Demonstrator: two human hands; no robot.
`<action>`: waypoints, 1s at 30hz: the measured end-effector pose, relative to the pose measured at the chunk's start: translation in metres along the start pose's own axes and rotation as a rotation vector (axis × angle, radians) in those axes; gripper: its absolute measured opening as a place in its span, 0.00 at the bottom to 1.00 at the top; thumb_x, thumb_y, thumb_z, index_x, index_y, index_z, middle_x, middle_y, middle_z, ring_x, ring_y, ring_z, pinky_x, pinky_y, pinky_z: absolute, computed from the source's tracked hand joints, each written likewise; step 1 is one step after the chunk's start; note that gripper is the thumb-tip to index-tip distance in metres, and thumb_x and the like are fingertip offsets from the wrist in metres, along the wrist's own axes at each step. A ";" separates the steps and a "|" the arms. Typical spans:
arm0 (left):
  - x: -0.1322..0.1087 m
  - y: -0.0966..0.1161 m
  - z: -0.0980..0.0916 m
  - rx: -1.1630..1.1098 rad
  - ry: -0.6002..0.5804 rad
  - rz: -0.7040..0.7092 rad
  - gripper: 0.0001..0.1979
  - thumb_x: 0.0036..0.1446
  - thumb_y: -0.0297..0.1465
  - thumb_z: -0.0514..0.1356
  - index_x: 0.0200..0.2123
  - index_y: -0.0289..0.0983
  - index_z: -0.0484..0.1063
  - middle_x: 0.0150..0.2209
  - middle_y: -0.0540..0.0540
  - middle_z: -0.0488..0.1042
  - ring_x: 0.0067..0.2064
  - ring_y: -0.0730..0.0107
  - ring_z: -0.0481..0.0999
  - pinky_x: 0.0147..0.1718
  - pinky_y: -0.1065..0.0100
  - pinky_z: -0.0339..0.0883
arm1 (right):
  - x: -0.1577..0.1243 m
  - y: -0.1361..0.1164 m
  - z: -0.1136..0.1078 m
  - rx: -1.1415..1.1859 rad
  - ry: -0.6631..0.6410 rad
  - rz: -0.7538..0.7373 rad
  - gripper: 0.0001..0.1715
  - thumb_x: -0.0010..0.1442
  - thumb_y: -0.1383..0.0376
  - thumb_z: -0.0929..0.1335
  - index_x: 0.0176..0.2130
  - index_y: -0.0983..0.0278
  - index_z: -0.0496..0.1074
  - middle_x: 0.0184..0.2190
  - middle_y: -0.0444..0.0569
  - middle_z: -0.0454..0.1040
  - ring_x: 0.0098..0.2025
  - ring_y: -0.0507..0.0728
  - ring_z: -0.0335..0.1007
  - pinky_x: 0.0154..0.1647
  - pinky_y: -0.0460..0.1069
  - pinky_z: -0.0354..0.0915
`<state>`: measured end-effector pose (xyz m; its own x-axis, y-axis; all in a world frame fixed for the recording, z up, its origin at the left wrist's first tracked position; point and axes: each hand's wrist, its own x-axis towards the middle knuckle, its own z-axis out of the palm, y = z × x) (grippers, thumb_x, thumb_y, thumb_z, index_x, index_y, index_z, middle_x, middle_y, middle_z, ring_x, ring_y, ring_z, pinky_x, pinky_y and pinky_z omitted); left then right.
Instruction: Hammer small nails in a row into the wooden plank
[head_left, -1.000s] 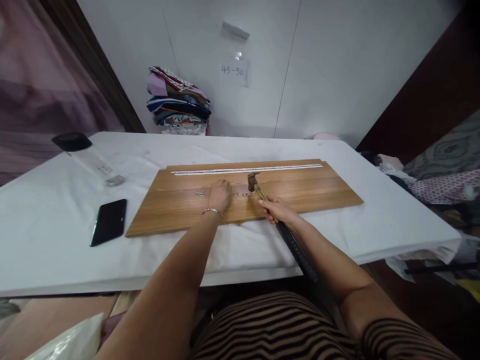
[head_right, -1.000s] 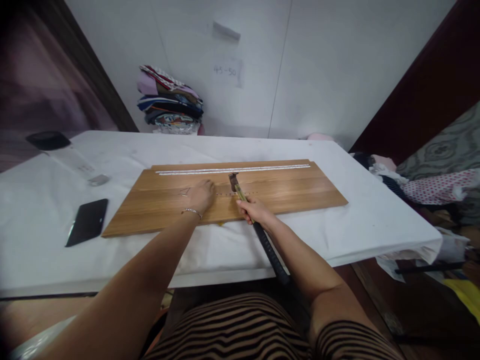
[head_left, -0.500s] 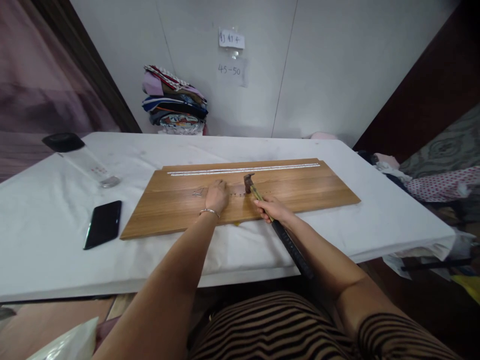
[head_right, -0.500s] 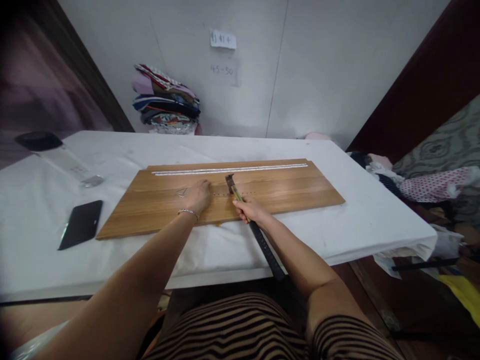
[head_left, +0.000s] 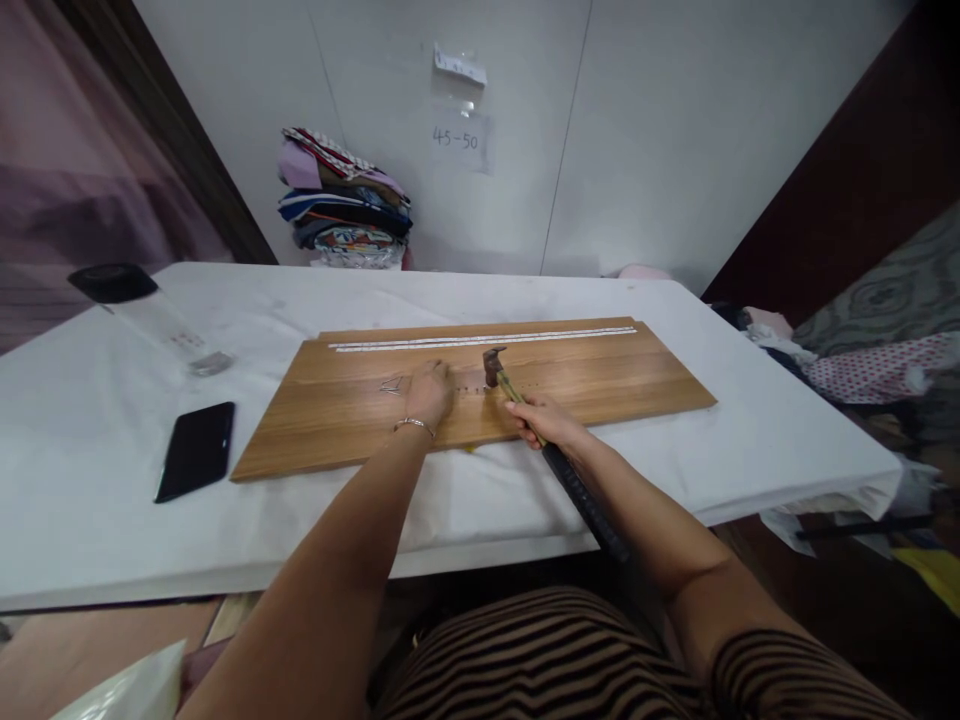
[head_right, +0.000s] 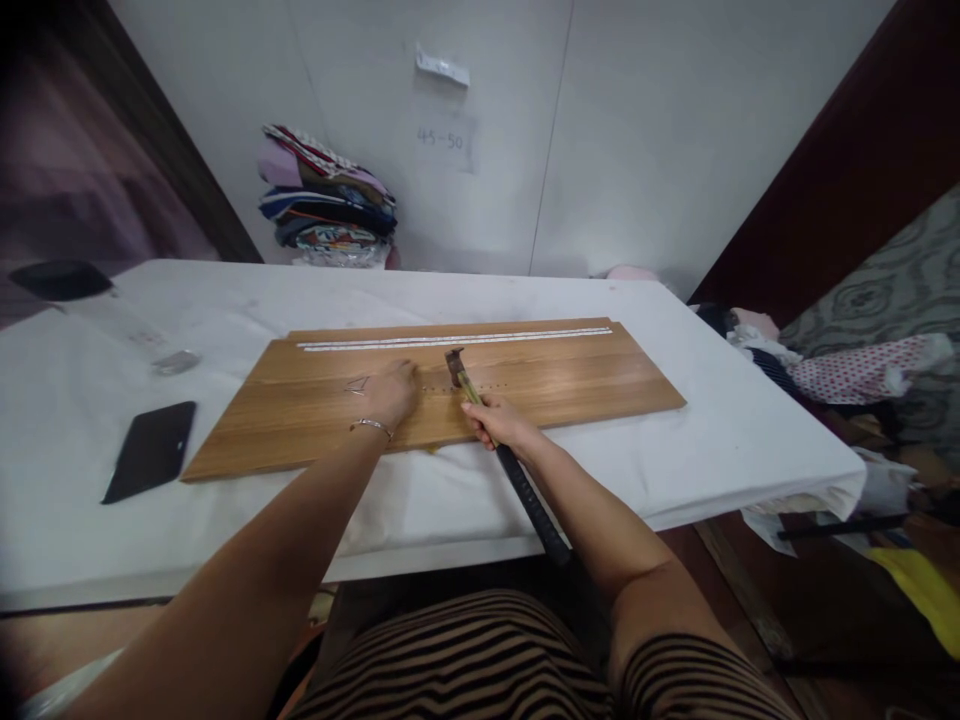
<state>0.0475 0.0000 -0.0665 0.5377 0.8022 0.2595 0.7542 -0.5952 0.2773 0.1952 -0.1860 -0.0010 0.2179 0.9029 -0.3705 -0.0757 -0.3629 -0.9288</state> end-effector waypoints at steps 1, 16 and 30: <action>0.000 0.000 0.000 -0.001 -0.001 0.003 0.19 0.59 0.21 0.51 0.48 0.32 0.77 0.54 0.32 0.77 0.59 0.54 0.75 0.61 0.57 0.65 | -0.001 0.000 0.000 0.004 -0.003 -0.014 0.22 0.58 0.54 0.73 0.26 0.61 0.60 0.16 0.36 0.60 0.14 0.45 0.51 0.11 0.41 0.49; -0.001 0.003 -0.005 0.011 -0.013 -0.017 0.19 0.59 0.22 0.51 0.48 0.33 0.77 0.57 0.33 0.76 0.60 0.53 0.74 0.61 0.56 0.65 | 0.003 0.003 -0.003 -0.017 -0.035 -0.045 0.22 0.58 0.52 0.73 0.26 0.60 0.60 0.15 0.35 0.59 0.14 0.45 0.51 0.11 0.41 0.50; -0.003 0.010 -0.015 0.006 -0.043 -0.027 0.20 0.60 0.22 0.50 0.49 0.32 0.77 0.57 0.32 0.76 0.61 0.54 0.73 0.62 0.58 0.64 | -0.005 -0.002 -0.002 -0.021 -0.004 -0.001 0.21 0.56 0.54 0.73 0.27 0.60 0.60 0.17 0.35 0.60 0.14 0.45 0.52 0.12 0.41 0.49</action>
<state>0.0474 -0.0089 -0.0504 0.5323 0.8196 0.2119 0.7710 -0.5727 0.2784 0.1958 -0.1903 0.0023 0.2144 0.9040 -0.3700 -0.0553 -0.3669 -0.9286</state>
